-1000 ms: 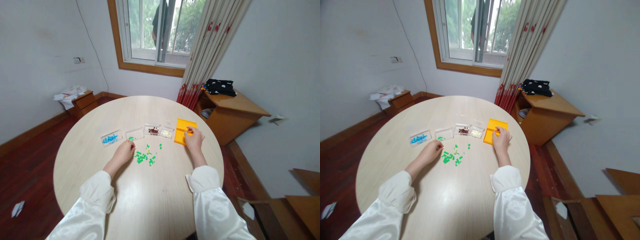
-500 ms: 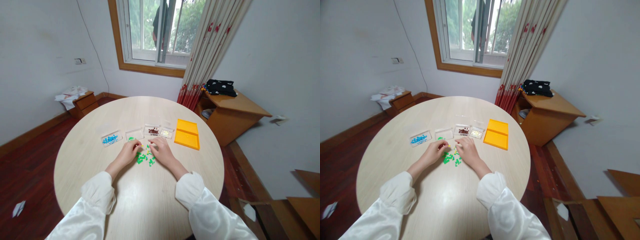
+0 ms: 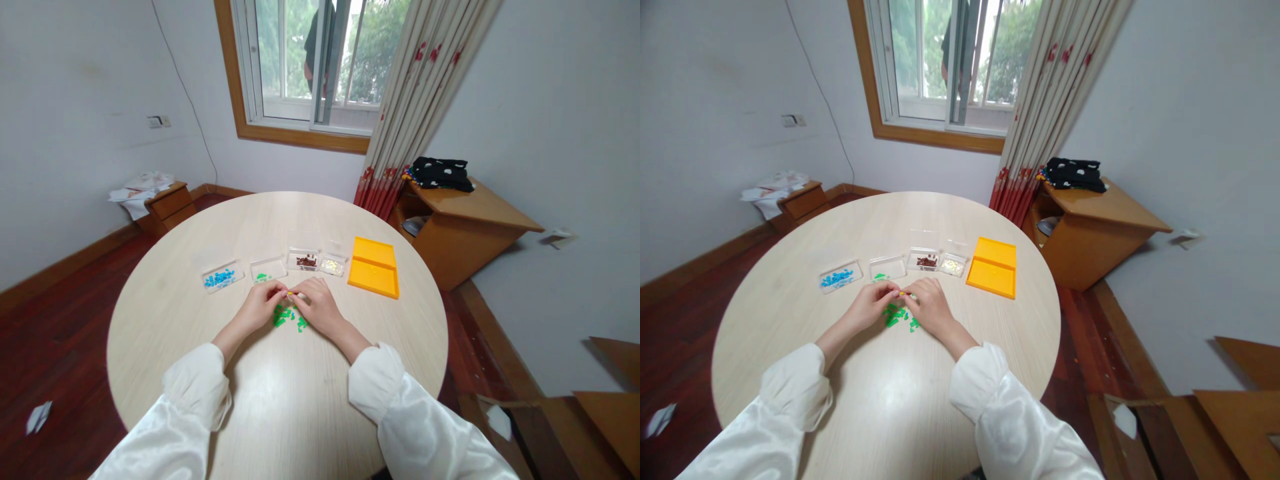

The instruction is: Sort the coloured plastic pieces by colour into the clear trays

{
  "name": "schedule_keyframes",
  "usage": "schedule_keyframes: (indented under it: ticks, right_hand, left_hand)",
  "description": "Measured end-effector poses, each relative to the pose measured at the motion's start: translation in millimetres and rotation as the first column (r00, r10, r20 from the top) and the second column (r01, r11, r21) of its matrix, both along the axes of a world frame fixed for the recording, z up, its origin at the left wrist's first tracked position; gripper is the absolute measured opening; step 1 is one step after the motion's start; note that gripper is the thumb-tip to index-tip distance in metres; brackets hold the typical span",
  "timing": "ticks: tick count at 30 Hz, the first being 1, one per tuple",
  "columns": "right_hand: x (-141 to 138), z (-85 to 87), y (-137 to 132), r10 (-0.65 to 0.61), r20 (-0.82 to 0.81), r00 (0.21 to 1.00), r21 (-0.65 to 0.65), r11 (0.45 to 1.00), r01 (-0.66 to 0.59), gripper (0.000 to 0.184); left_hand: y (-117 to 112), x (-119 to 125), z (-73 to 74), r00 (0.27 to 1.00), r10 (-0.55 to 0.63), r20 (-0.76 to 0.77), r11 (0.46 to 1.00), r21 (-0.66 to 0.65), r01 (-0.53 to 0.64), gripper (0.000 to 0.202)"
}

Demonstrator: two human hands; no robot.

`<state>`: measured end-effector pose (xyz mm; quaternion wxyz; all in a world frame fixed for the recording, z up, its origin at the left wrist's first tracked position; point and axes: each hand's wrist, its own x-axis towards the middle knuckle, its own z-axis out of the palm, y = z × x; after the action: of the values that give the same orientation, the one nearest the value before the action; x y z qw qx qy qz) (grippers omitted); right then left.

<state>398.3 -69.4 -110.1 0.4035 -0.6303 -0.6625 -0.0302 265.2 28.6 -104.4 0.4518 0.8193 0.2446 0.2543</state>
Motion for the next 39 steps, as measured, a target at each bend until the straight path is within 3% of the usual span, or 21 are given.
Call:
schedule_keyframes:
  ticks: [6, 9, 12, 16, 19, 27, 39]
  right_hand:
    - [-2.1, 3.1, -0.9, 0.005, 0.0, 1.0, 0.026, 1.0, -0.005, 0.013]
    - [5.4, 4.7, -0.8, -0.016, 0.004, 1.0, 0.076, 0.997, 0.015, 0.014]
    - [26.2, 6.4, -2.5, -0.145, -0.023, 0.989, 0.15, 0.978, 0.147, 0.016]
    - [68.0, 7.3, -10.8, -0.467, -0.085, 0.88, 0.154, 0.867, 0.475, 0.02]
    - [96.2, 6.3, -20.5, -0.622, -0.113, 0.774, 0.134, 0.763, 0.633, 0.023]
    - [125.1, 0.2, -37.0, -0.791, -0.1, 0.604, 0.001, 0.607, 0.795, 0.029]
    - [122.4, -0.9, -34.8, -0.768, -0.118, 0.63, -0.011, 0.635, 0.772, 0.032]
  left_hand:
    - [1.4, 0.7, -3.9, 0.999, 0.03, 0.018, 0.999, -0.037, -0.029, 0.025]
    - [5.9, -1.7, -4.8, 0.989, 0.147, -0.01, 0.989, 0.03, -0.147, 0.031]
    - [12.1, -8.2, -2.1, 0.971, 0.227, -0.075, 0.967, 0.14, -0.215, 0.032]
    - [19.1, -20.1, 4.5, 0.964, 0.159, -0.214, 0.953, 0.29, -0.093, 0.022]
    - [22.7, -28.0, 8.1, 0.959, 0.056, -0.278, 0.945, 0.326, 0.039, 0.015]
    - [27.4, -36.8, 9.8, 0.926, -0.134, -0.354, 0.955, 0.203, 0.216, 0.014]
    - [28.7, -34.2, 1.6, 0.919, -0.207, -0.337, 0.938, 0.198, 0.284, 0.013]
